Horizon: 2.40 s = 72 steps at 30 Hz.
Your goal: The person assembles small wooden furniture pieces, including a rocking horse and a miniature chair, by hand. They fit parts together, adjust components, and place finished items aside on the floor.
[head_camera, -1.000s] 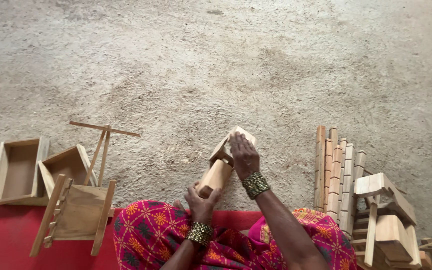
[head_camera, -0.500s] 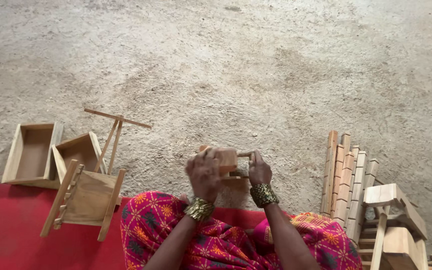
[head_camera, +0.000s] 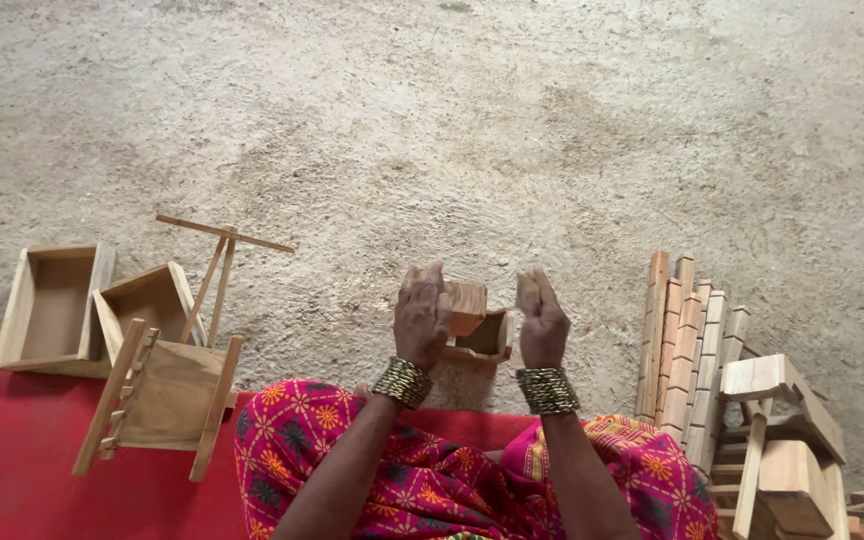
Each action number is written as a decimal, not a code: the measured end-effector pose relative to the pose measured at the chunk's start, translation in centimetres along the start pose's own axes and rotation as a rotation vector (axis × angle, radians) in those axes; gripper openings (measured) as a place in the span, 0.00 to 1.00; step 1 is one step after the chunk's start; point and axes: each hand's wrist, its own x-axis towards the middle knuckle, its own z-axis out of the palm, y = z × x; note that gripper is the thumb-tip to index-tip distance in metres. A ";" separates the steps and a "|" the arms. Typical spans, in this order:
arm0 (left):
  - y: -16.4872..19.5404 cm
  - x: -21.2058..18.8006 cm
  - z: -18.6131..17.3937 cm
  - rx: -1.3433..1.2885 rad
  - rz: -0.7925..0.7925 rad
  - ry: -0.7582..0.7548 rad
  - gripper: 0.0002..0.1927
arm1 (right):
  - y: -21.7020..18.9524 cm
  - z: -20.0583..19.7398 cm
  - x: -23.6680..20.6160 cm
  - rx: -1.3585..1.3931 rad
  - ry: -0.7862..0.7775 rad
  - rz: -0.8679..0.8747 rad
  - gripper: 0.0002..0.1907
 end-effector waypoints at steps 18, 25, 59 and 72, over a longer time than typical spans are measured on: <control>-0.6 2.4 -0.6 -0.120 -0.020 -0.046 0.30 | -5.4 3.4 -3.0 -0.501 -0.254 -0.813 0.37; -2.1 2.1 0.8 0.008 0.060 -0.093 0.23 | -2.3 4.3 0.0 -0.136 -0.539 -0.180 0.33; -1.3 0.8 -5.0 -0.410 -0.102 -0.197 0.22 | -2.6 4.5 -2.0 0.510 -0.662 0.003 0.39; -2.4 -1.3 -2.3 -0.240 -0.215 0.119 0.19 | 0.2 9.9 -3.9 0.743 -0.363 0.578 0.38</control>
